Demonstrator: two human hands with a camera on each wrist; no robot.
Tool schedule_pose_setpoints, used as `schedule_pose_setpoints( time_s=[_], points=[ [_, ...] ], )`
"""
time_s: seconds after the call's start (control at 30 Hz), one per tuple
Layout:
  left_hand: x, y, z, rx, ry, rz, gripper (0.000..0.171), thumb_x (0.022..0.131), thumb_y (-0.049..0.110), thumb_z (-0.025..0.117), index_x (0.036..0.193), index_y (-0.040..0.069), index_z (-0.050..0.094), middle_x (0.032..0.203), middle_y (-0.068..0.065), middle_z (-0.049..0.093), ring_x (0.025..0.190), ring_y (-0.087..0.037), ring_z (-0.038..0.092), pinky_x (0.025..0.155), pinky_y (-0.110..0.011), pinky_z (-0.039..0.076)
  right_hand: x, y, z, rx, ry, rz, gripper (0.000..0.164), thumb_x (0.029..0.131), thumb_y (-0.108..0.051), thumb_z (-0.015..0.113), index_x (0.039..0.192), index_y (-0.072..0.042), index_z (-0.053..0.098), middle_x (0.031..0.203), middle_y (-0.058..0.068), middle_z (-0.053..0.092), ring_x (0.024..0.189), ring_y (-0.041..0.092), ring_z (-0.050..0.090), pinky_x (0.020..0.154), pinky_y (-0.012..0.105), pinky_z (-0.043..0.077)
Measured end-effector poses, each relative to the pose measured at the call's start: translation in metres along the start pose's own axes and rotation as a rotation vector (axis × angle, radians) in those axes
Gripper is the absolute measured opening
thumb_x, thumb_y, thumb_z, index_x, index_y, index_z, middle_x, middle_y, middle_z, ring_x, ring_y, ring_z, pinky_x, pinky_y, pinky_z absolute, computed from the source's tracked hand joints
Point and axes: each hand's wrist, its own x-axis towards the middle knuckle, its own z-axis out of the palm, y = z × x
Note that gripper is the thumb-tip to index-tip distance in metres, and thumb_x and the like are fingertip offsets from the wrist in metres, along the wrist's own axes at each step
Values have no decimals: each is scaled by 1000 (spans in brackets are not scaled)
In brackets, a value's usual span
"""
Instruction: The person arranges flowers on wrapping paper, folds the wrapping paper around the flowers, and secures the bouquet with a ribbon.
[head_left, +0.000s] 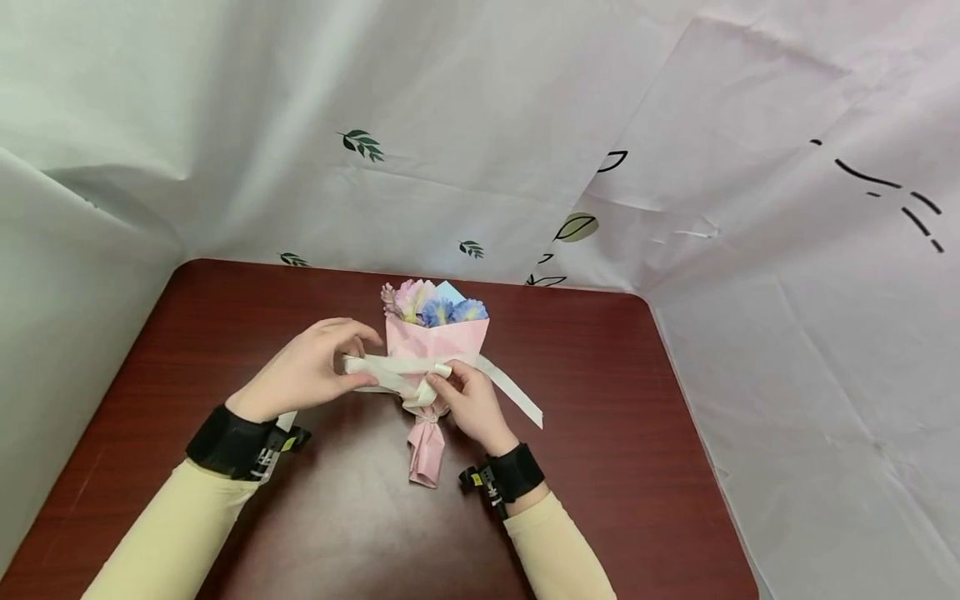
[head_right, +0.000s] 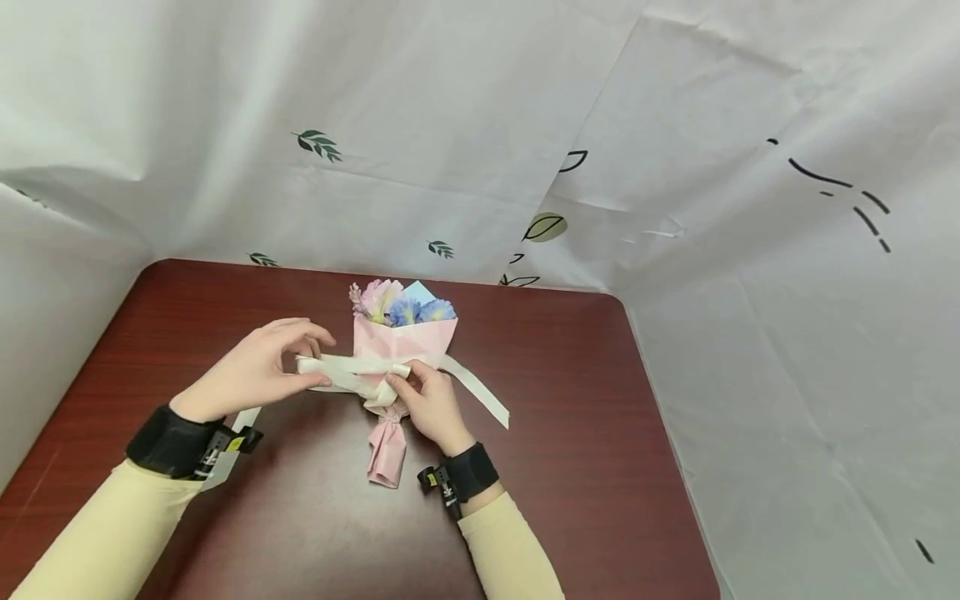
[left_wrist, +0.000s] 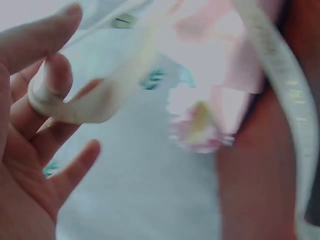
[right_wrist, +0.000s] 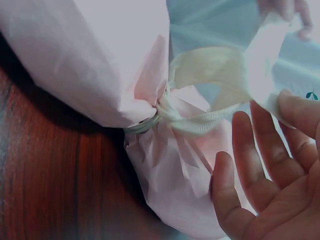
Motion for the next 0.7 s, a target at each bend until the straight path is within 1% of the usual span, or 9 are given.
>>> schedule_pose_setpoints(
  time_s=[0.07, 0.13, 0.2, 0.27, 0.33, 0.4, 0.5, 0.6, 0.7],
  points=[
    [0, 9, -11, -20, -38, 12, 60, 73, 15, 92, 125, 23, 62, 83, 16, 58, 87, -4, 55, 79, -31, 47, 1, 0, 0, -11, -12, 8, 17, 101, -33, 65, 100, -16, 69, 75, -4, 69, 58, 17, 57, 50, 22, 39],
    [-1, 17, -21, -25, -81, 26, 69, 75, 10, 89, 135, 23, 57, 83, 17, 56, 85, -3, 54, 79, -29, 46, 1, 1, 1, -17, -27, 7, 18, 102, -34, 62, 103, -16, 68, 77, -4, 71, 58, 22, 60, 49, 22, 39],
    [-1, 23, -31, -18, -112, 31, 75, 77, 4, 84, 143, 22, 52, 86, 17, 56, 82, -1, 54, 76, -26, 46, 1, 1, 1, -32, -38, 6, 19, 103, -34, 60, 105, -17, 66, 73, 0, 70, 55, 25, 57, 48, 23, 37],
    [-2, 28, -39, 3, -120, 30, 81, 77, -2, 80, 148, 22, 48, 91, 16, 57, 82, -1, 54, 75, -25, 46, 1, 2, 1, -56, -40, 9, 19, 104, -36, 58, 106, -18, 65, 69, 4, 68, 51, 24, 54, 47, 23, 35],
    [-2, 32, -46, 49, -110, 32, 87, 76, -7, 75, 152, 22, 44, 95, 14, 57, 81, -2, 53, 72, -26, 45, 1, 3, 2, -70, -38, 16, 17, 104, -35, 57, 107, -20, 65, 66, 7, 64, 47, 19, 48, 46, 23, 34],
    [-2, 35, -53, 128, -79, 45, 90, 75, -9, 71, 154, 22, 41, 97, 11, 56, 78, -5, 50, 69, -27, 45, 0, 4, 2, -70, -34, 27, 16, 105, -35, 57, 109, -21, 64, 63, 8, 59, 45, 15, 42, 46, 23, 31],
    [-2, 40, -63, 263, -3, 73, 90, 74, -6, 66, 156, 22, 40, 99, 5, 56, 74, -9, 46, 67, -30, 42, 1, 5, 1, -75, -22, 24, 14, 104, -33, 58, 108, -21, 65, 60, 4, 53, 45, 11, 38, 46, 24, 31],
    [-4, 43, -76, 366, 107, 80, 83, 76, 0, 65, 154, 21, 45, 104, -1, 60, 70, -13, 45, 66, -33, 40, 2, 6, 2, -99, -11, 9, 14, 104, -33, 58, 107, -21, 65, 59, -1, 49, 44, 11, 38, 46, 23, 30],
    [-10, 48, -91, 411, 234, 55, 69, 79, 6, 65, 146, 19, 56, 104, -4, 65, 67, -13, 43, 62, -32, 37, 2, 6, 2, -113, -7, -1, 14, 104, -35, 58, 106, -22, 64, 58, -5, 48, 44, 10, 38, 47, 23, 30]
  ],
)
